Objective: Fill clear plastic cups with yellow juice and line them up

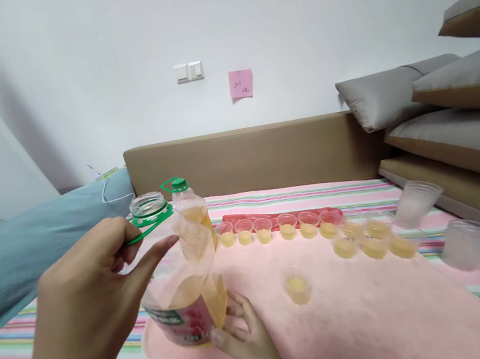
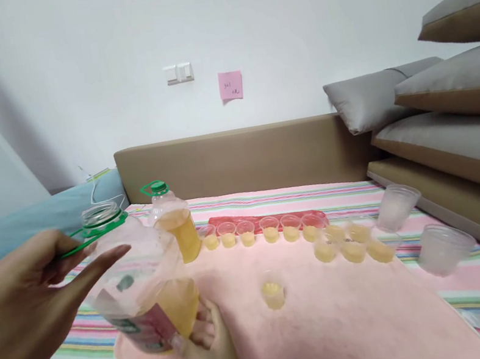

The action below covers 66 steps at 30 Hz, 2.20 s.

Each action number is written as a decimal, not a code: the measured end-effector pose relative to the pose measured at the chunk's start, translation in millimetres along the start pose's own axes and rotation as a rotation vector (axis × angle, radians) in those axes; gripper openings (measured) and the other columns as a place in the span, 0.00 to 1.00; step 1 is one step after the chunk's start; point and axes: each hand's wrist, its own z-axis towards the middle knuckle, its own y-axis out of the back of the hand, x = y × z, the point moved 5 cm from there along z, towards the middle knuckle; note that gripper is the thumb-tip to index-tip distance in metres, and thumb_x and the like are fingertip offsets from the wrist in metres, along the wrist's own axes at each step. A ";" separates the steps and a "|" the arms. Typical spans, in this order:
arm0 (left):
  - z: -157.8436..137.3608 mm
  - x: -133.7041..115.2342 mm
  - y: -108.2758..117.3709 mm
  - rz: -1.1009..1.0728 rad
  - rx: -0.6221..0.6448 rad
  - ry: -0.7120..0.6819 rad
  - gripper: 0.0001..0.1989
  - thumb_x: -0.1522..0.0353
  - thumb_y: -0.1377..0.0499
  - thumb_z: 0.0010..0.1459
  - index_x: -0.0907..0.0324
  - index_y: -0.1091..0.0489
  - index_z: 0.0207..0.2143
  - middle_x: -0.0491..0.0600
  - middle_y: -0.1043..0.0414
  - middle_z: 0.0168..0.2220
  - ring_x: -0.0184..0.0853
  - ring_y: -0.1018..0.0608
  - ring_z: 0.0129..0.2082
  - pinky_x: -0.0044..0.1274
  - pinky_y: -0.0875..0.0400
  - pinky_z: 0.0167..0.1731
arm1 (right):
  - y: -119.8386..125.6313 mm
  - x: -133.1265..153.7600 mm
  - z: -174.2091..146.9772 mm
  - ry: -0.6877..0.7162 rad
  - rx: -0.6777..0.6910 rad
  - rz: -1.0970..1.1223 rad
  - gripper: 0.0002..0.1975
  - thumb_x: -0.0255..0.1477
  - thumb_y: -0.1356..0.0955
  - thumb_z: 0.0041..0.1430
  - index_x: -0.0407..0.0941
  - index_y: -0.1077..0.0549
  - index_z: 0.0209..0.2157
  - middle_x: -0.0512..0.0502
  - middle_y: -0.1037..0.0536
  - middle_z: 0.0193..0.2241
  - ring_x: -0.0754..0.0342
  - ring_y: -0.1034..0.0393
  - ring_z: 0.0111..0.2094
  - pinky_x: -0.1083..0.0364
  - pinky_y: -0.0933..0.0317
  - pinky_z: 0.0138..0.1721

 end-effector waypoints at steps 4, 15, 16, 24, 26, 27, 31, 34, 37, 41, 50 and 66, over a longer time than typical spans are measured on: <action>12.1 7.2 -12.7 0.053 -0.015 -0.157 0.26 0.52 0.37 0.64 0.59 0.41 0.25 0.37 0.48 0.23 0.22 0.44 0.23 0.16 0.50 0.27 | -26.1 -3.8 35.3 -0.016 0.108 -0.015 0.56 0.49 0.15 0.40 0.41 0.37 0.64 0.31 0.30 0.58 0.35 0.29 0.54 0.44 0.29 0.53; 16.2 57.8 -52.4 0.046 -0.036 -0.279 0.23 0.63 0.30 0.59 0.59 0.43 0.26 0.35 0.48 0.24 0.20 0.43 0.22 0.12 0.50 0.27 | -46.8 -21.5 74.2 -0.003 0.178 -0.192 0.39 0.46 0.20 0.51 0.42 0.28 0.60 0.39 0.23 0.51 0.39 0.29 0.53 0.50 0.34 0.51; 14.6 62.3 -56.3 0.043 -0.017 -0.264 0.23 0.64 0.30 0.59 0.59 0.43 0.26 0.35 0.47 0.24 0.21 0.43 0.22 0.13 0.49 0.27 | -46.5 -24.4 75.4 -0.004 0.182 -0.209 0.38 0.45 0.21 0.51 0.42 0.27 0.59 0.40 0.23 0.49 0.39 0.28 0.51 0.51 0.34 0.49; 3.4 90.4 -83.2 -0.028 0.063 -0.163 0.17 0.59 0.39 0.65 0.54 0.43 0.29 0.43 0.39 0.28 0.35 0.34 0.27 0.26 0.42 0.30 | -42.7 -33.5 74.9 -0.028 0.211 -0.329 0.33 0.40 0.27 0.50 0.43 0.27 0.57 0.43 0.22 0.45 0.40 0.26 0.47 0.49 0.31 0.48; 3.3 93.8 -86.9 -0.052 0.099 -0.113 0.15 0.56 0.39 0.64 0.54 0.39 0.33 0.45 0.35 0.30 0.38 0.30 0.30 0.28 0.39 0.32 | -37.0 -28.0 67.2 -0.029 0.172 -0.388 0.32 0.39 0.27 0.49 0.42 0.25 0.55 0.40 0.23 0.47 0.38 0.27 0.48 0.48 0.30 0.46; 2.7 93.6 -87.0 -0.052 0.099 -0.105 0.15 0.54 0.40 0.64 0.54 0.37 0.35 0.47 0.33 0.31 0.40 0.29 0.32 0.30 0.36 0.35 | -32.4 -21.9 61.1 -0.027 0.139 -0.413 0.33 0.39 0.27 0.49 0.41 0.26 0.56 0.39 0.24 0.48 0.38 0.28 0.48 0.48 0.30 0.45; -10.2 80.4 -74.4 0.097 -0.122 -0.125 0.16 0.56 0.41 0.66 0.59 0.33 0.47 0.58 0.33 0.47 0.55 0.31 0.55 0.47 0.38 0.57 | -11.7 37.9 26.9 0.121 0.105 -0.622 0.19 0.38 0.29 0.60 0.43 0.24 0.50 0.41 0.27 0.45 0.47 0.29 0.39 0.52 0.32 0.40; -33.1 54.0 -73.0 0.027 -0.287 -0.200 0.10 0.69 0.38 0.63 0.58 0.32 0.47 0.53 0.30 0.45 0.49 0.27 0.52 0.47 0.37 0.58 | 3.0 111.2 7.5 0.402 0.227 -0.871 0.08 0.31 0.33 0.69 0.46 0.25 0.47 0.47 0.30 0.39 0.52 0.33 0.36 0.55 0.37 0.37; -55.2 19.3 -97.7 -0.349 -0.211 -0.269 0.14 0.79 0.37 0.58 0.54 0.32 0.42 0.45 0.29 0.36 0.35 0.25 0.37 0.29 0.30 0.42 | 31.0 180.4 10.5 0.646 0.177 -1.084 0.04 0.31 0.34 0.74 0.47 0.27 0.45 0.49 0.31 0.38 0.53 0.36 0.35 0.55 0.41 0.35; -71.5 -12.2 -153.1 -0.489 -0.061 -0.072 0.12 0.77 0.46 0.68 0.54 0.34 0.49 0.45 0.27 0.39 0.31 0.24 0.36 0.23 0.29 0.37 | 76.6 223.5 33.6 0.707 0.108 -1.278 0.07 0.35 0.35 0.76 0.47 0.29 0.43 0.50 0.31 0.37 0.51 0.38 0.35 0.53 0.43 0.35; -98.1 9.6 -247.6 -0.574 0.303 0.452 0.16 0.56 0.53 0.74 0.56 0.32 0.42 0.43 0.34 0.28 0.33 0.28 0.28 0.23 0.36 0.30 | 154.4 181.7 29.9 0.328 0.091 -1.381 0.30 0.40 0.23 0.56 0.49 0.38 0.53 0.44 0.35 0.58 0.41 0.40 0.59 0.45 0.38 0.55; -135.4 -32.6 -281.5 -0.317 0.851 0.376 0.21 0.57 0.54 0.71 0.56 0.45 0.25 0.44 0.35 0.24 0.35 0.33 0.26 0.26 0.51 0.29 | 144.8 179.6 31.4 0.246 0.106 -1.348 0.24 0.39 0.25 0.56 0.48 0.33 0.50 0.45 0.33 0.50 0.41 0.38 0.52 0.44 0.39 0.51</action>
